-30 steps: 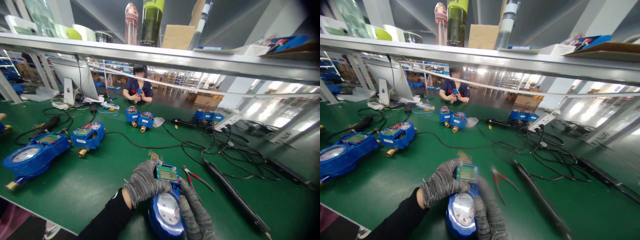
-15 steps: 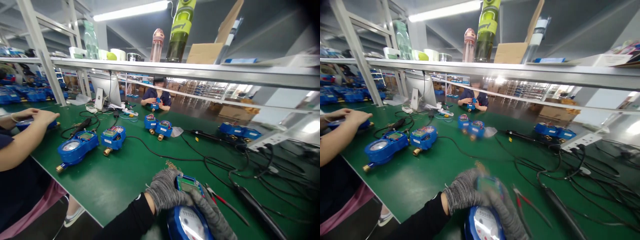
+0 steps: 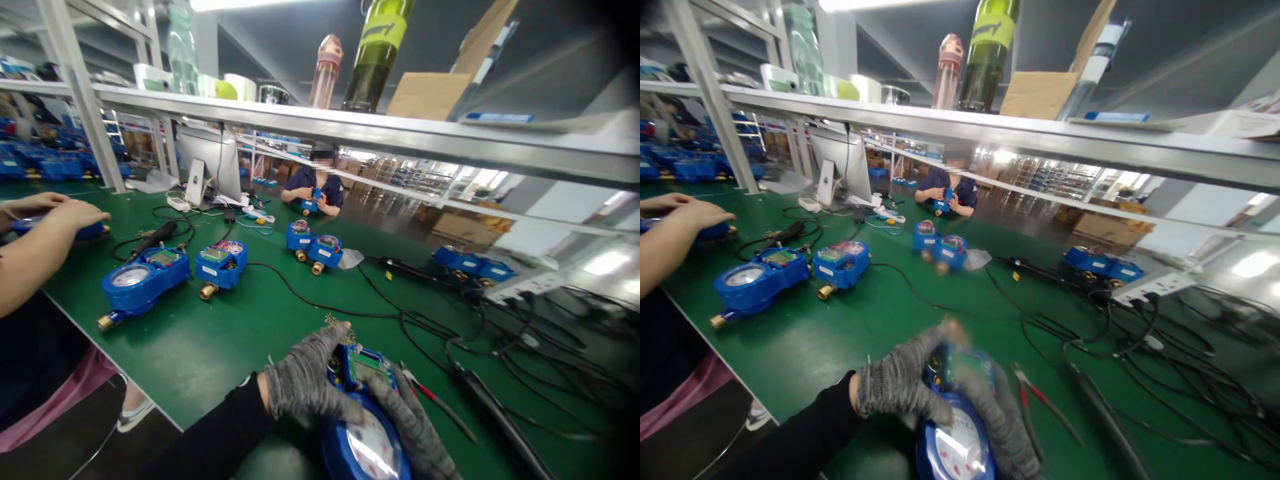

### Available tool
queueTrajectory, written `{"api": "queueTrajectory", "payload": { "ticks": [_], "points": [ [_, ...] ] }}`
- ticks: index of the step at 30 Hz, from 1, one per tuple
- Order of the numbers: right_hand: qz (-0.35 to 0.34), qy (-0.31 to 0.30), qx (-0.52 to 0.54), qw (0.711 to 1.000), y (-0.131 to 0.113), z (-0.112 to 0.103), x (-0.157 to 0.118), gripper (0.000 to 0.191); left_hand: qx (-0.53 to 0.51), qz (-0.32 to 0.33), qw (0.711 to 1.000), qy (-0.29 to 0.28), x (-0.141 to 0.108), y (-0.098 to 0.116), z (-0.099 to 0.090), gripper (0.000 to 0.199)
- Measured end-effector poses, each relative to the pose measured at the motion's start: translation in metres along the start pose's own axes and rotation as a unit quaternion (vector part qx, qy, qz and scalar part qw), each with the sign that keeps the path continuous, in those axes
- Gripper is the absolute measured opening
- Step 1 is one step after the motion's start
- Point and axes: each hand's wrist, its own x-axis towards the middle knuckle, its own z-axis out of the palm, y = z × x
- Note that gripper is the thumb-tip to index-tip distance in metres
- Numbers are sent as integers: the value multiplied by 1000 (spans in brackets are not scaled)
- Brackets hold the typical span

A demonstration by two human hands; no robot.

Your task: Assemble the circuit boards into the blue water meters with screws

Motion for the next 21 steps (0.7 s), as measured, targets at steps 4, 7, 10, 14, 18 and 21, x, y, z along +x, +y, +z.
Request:
{"api": "queueTrajectory", "payload": {
  "ticks": [4,7,10,14,18,21],
  "points": [
    [111,3,110,988,-54,21,17,44,46,112,986,117,-23,-23,11,72],
    [138,21,138,981,-61,25,22,41,93,202,963,151,-27,-32,17,59],
    [154,19,162,975,-49,25,21,45,137,237,948,161,-24,-32,18,55],
    [166,25,196,966,-33,26,23,50,167,228,941,185,-23,-31,18,54],
    [170,15,197,965,-33,27,27,46,207,262,925,184,-25,-29,21,51],
    [164,8,173,971,-39,27,29,45,203,281,924,163,-22,-25,23,49]
  ]
}}
